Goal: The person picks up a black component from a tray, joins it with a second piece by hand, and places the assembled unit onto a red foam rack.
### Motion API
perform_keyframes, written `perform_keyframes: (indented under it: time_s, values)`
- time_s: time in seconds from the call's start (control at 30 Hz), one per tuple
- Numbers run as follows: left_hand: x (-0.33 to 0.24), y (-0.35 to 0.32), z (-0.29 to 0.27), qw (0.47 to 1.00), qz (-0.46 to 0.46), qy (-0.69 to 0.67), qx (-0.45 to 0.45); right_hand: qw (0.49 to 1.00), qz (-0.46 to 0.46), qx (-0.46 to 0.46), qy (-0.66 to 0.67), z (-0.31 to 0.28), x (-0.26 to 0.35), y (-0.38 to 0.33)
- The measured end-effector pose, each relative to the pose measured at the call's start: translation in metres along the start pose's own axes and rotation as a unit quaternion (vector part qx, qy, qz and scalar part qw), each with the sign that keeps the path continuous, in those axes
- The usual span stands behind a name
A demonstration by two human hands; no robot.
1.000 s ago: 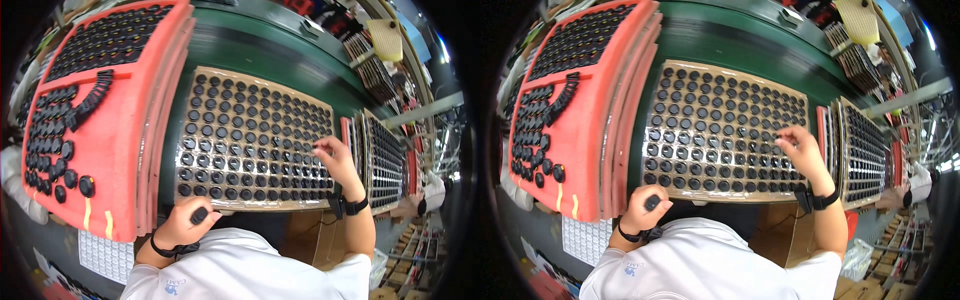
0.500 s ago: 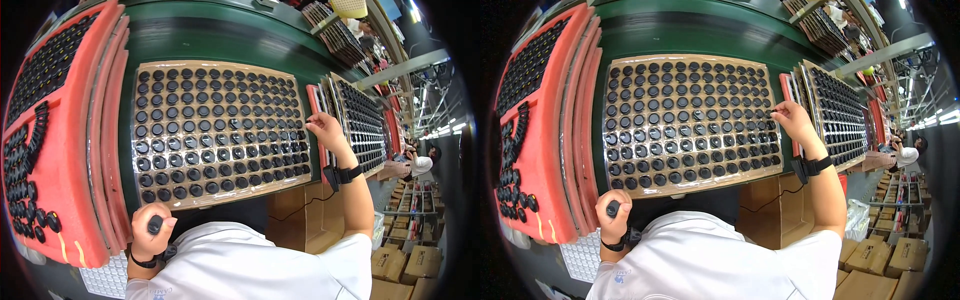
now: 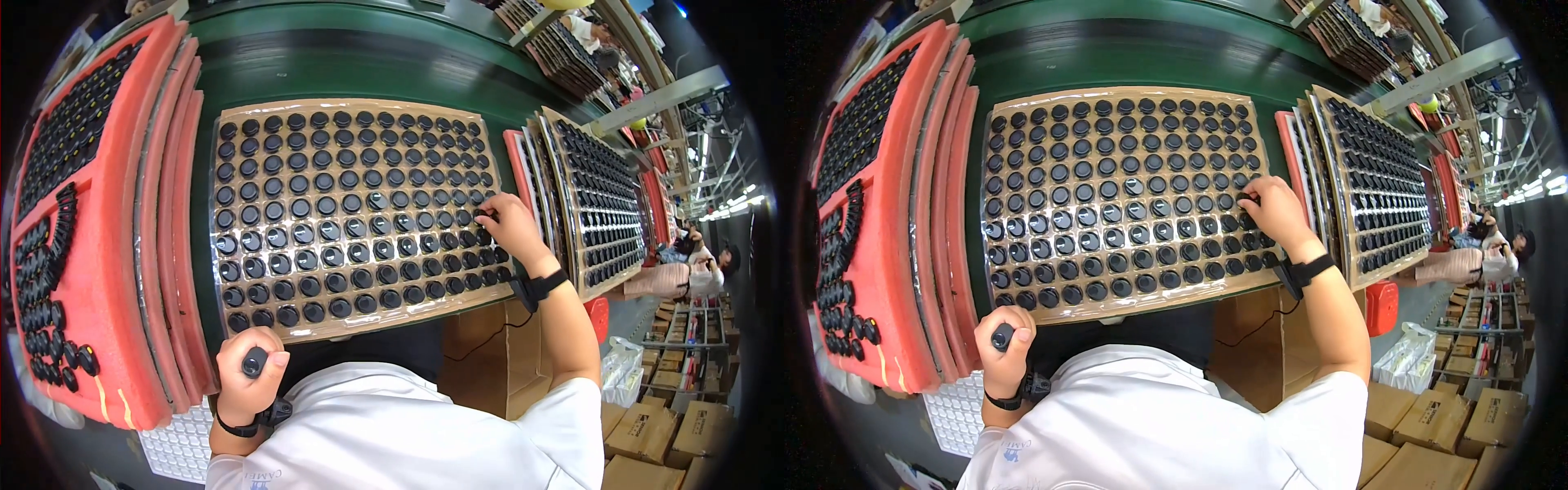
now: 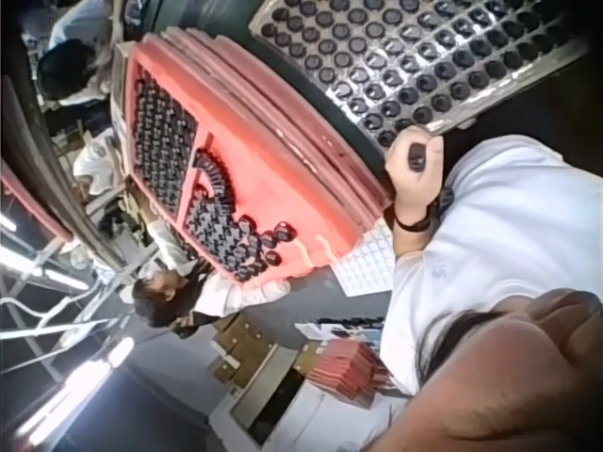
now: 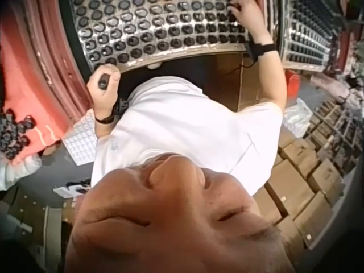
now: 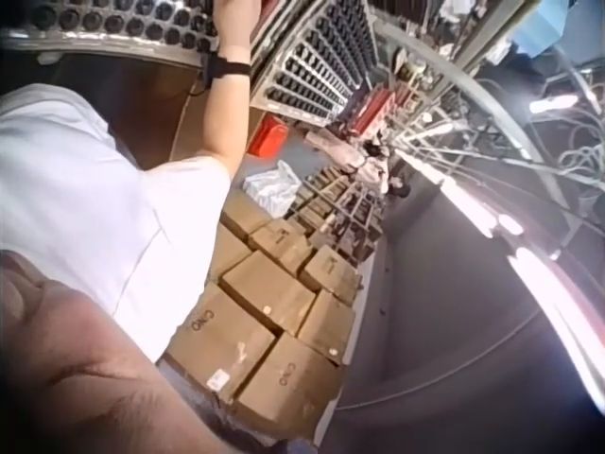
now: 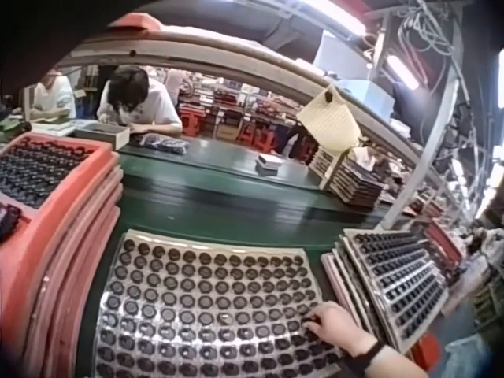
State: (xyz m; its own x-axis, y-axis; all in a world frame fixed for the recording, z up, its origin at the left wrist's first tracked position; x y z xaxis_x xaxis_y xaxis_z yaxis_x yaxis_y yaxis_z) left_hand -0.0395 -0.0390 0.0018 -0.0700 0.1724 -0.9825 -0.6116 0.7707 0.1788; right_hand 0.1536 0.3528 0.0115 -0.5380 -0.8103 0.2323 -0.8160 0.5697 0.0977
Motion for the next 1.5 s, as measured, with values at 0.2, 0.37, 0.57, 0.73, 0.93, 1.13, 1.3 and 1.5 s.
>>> perform_keyframes:
  time_s: [0.2,0.37,0.57,0.73,0.93,1.13,1.3,1.5]
  values:
    - [-0.001,0.001,0.013,1.000,0.003,0.005,-0.015,0.992,-0.042,-0.043,0.109,-0.022,0.052,-0.020]
    - [0.001,0.013,0.035,0.997,-0.040,-0.050,0.031,0.919,-0.137,0.065,0.364,-0.007,0.142,-0.048]
    - [-0.007,0.018,0.045,0.990,-0.094,-0.084,0.066,0.860,-0.276,-0.021,0.429,0.018,0.203,-0.054]
    - [-0.005,0.013,0.048,0.992,-0.067,-0.099,0.029,0.840,-0.287,-0.045,0.457,0.029,0.208,-0.056]
    - [-0.001,0.014,0.052,0.992,-0.072,-0.094,0.040,0.840,-0.311,-0.082,0.437,0.031,0.204,-0.059]
    - [0.005,0.013,0.057,0.940,-0.169,-0.288,0.063,0.617,-0.036,0.107,0.779,0.041,0.199,-0.074]
    - [0.008,0.016,0.059,0.913,-0.181,-0.358,0.076,0.468,0.004,0.174,0.867,0.056,0.194,-0.073]
    - [0.006,0.015,0.061,0.954,-0.145,-0.259,0.045,0.459,0.011,0.178,0.871,0.060,0.196,-0.074]
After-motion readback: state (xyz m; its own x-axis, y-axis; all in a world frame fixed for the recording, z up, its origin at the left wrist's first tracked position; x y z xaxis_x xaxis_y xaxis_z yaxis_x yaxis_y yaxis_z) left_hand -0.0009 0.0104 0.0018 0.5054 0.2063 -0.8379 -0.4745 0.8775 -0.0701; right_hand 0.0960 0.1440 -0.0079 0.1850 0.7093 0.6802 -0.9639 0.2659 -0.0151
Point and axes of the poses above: each hand's wrist, its own y-axis towards the middle knuckle, its own z-axis out of the palm, x = y × z, the point moved 2 cm from there along y, towards the middle knuckle, and after that the axes turned 2 degrees about z, right-handed, at the moved point
